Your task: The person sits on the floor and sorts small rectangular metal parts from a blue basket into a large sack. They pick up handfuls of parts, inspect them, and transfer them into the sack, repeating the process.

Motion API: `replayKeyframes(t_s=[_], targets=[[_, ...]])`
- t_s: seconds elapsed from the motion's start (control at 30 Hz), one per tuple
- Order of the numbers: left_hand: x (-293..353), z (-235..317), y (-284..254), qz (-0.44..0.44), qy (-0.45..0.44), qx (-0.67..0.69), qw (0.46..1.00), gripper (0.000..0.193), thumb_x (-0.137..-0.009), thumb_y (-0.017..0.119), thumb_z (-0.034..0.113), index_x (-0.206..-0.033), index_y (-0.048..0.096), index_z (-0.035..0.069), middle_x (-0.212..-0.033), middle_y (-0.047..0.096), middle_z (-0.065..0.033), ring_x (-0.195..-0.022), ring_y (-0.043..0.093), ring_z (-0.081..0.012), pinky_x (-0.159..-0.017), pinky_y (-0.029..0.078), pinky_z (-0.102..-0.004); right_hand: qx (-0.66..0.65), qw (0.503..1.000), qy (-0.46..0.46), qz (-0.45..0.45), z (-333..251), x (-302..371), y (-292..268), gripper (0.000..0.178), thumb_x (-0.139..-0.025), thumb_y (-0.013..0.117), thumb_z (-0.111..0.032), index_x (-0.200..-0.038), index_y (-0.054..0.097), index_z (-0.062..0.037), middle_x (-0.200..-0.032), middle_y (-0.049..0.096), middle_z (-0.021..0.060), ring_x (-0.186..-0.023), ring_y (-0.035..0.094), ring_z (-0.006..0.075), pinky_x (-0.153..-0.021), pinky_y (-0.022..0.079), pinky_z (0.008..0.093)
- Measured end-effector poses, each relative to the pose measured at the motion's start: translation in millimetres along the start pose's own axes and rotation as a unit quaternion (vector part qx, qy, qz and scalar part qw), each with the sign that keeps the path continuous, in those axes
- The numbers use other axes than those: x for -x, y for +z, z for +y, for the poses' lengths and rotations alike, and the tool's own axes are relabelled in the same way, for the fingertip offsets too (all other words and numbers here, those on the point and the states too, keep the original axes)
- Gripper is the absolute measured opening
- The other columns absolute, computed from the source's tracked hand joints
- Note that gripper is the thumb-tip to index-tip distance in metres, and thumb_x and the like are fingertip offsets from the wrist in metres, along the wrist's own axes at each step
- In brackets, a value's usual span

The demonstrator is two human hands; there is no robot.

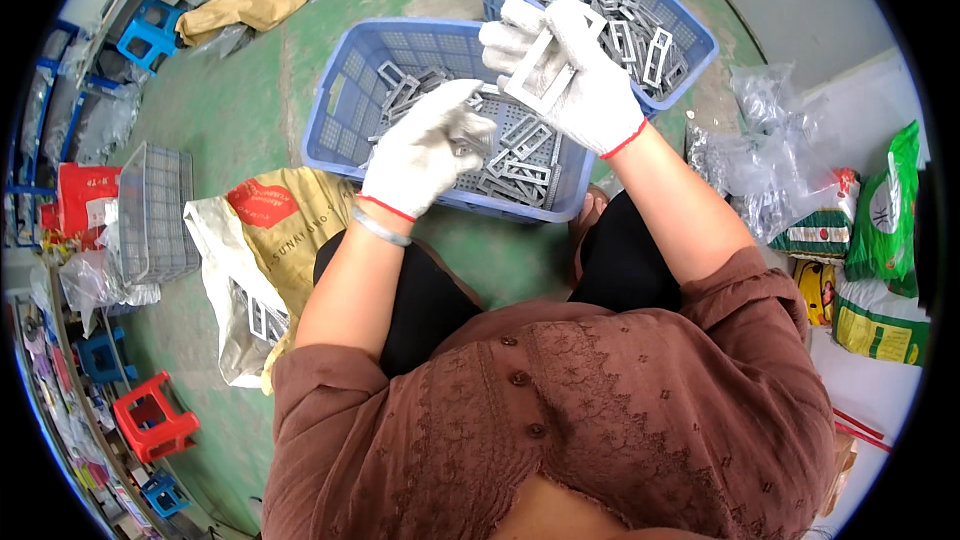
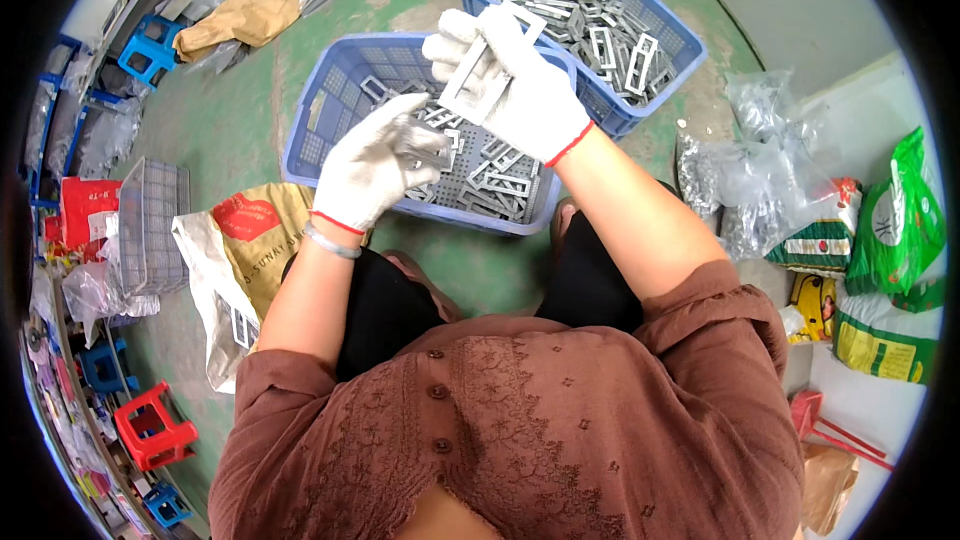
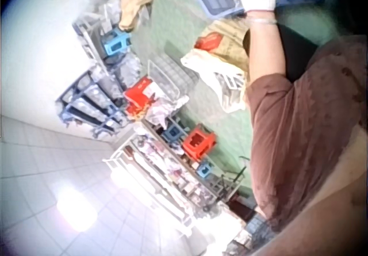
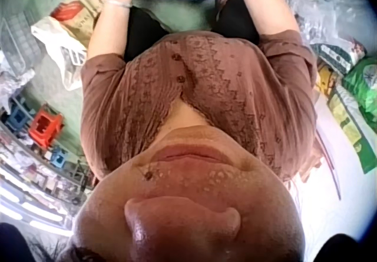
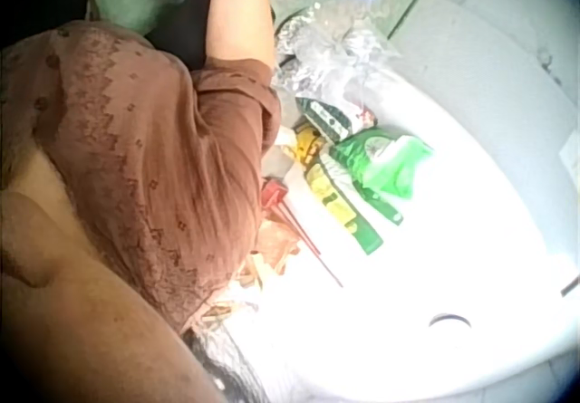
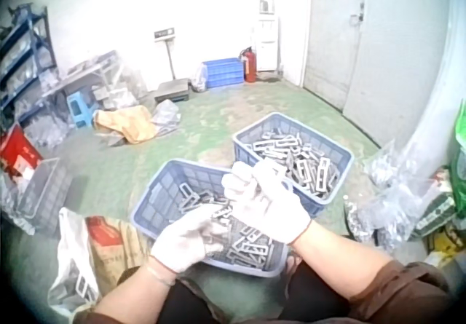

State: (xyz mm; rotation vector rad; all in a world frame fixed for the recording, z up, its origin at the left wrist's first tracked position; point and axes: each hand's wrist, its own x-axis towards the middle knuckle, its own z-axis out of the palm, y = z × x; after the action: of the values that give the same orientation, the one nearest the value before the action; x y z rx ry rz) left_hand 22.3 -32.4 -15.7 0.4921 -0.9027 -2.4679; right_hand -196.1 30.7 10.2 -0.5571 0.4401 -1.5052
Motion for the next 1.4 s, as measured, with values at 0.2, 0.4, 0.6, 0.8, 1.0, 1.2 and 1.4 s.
replayKeyframes(t_s=[0.2,0.4,0.6,0.8,1.0,1.2,1.4], targets=[[-1.5,-22.7,34.4,0.003,0.024,-0.073,0.997,0.04,-0.094,0.068,0.02,-0.128,0.058,0.001,-0.103,0.067,-0.0076,-0.095,0.065,-0.0179,-0.082,0.052,-0.0335,0.158,0.983,-0.016,0.092,24.6,2.5,22.0,0.064,-0.102,0.048,-0.053,-0.147,0.045,-0.0072,-0.136,0.058,0.0149,-0.125,0.055,0.0283,-0.108,0.043,0.044],[8.2,-11.0,34.5,0.109,0.144,-0.246,0.952,0.032,-0.09,0.072,0.013,-0.118,0.066,-0.002,-0.104,0.069,-0.005,-0.091,0.064,-0.011,-0.082,0.05,-0.0251,0.288,0.955,0.001,0.069,11.3,-0.1,5.0,0.054,-0.103,0.051,-0.046,-0.142,0.049,-0.0093,-0.128,0.062,0.0119,-0.121,0.058,0.0275,-0.103,0.047,0.0439],[12.2,1.4,32.9,0.161,0.183,-0.334,0.91,0.036,-0.088,0.074,0.012,-0.119,0.065,-0.003,-0.11,0.07,-0.0071,-0.097,0.065,-0.0116,-0.086,0.051,-0.0249,0.263,0.962,0.055,0.048,-0.4,3.6,9.4,0.048,-0.103,0.049,-0.048,-0.126,0.055,-0.0069,-0.105,0.067,0.0105,-0.072,0.069,0.0174,-0.054,0.057,0.0297],[11.7,0.2,27.7,0.142,0.216,-0.366,0.894,0.035,-0.089,0.07,0.004,-0.123,0.062,-0.004,-0.112,0.07,-0.0087,-0.1,0.065,-0.0125,-0.089,0.051,-0.0257,0.228,0.971,0.064,0.026,-1.4,6.2,6.3,0.052,-0.104,0.047,-0.046,-0.136,0.05,-0.0051,-0.114,0.066,0.0139,-0.082,0.069,0.0206,-0.062,0.058,0.0323],[11.8,2.1,26.4,0.167,0.225,-0.448,0.849,0.034,-0.089,0.069,0.0,-0.122,0.061,-0.005,-0.111,0.07,-0.0107,-0.099,0.065,-0.0139,-0.087,0.052,-0.0262,0.168,0.985,0.038,0.0,-0.8,6.4,-2.9,0.05,-0.105,0.046,-0.041,-0.138,0.05,-0.0045,-0.122,0.064,0.0163,-0.098,0.068,0.0279,-0.079,0.058,0.041],[3.8,-8.9,2.2,0.171,0.293,-0.493,0.801,0.032,-0.09,0.067,-0.004,-0.121,0.061,-0.005,-0.11,0.069,-0.0114,-0.098,0.066,-0.0149,-0.088,0.054,-0.0268,0.138,0.989,0.049,0.0,-1.6,5.0,-3.4,0.047,-0.106,0.044,-0.04,-0.135,0.052,-0.0043,-0.122,0.064,0.0169,-0.101,0.067,0.0311,-0.084,0.058,0.0445],[6.7,-4.4,10.6,0.162,0.27,-0.491,0.812,0.032,-0.09,0.065,-0.005,-0.121,0.06,-0.005,-0.112,0.069,-0.0128,-0.099,0.067,-0.0165,-0.089,0.054,-0.0283,0.169,0.984,0.049,0.006,-1.3,6.1,-4.8,0.047,-0.106,0.044,-0.04,-0.133,0.053,-0.0031,-0.121,0.064,0.0163,-0.101,0.067,0.0306,-0.085,0.059,0.0449]])
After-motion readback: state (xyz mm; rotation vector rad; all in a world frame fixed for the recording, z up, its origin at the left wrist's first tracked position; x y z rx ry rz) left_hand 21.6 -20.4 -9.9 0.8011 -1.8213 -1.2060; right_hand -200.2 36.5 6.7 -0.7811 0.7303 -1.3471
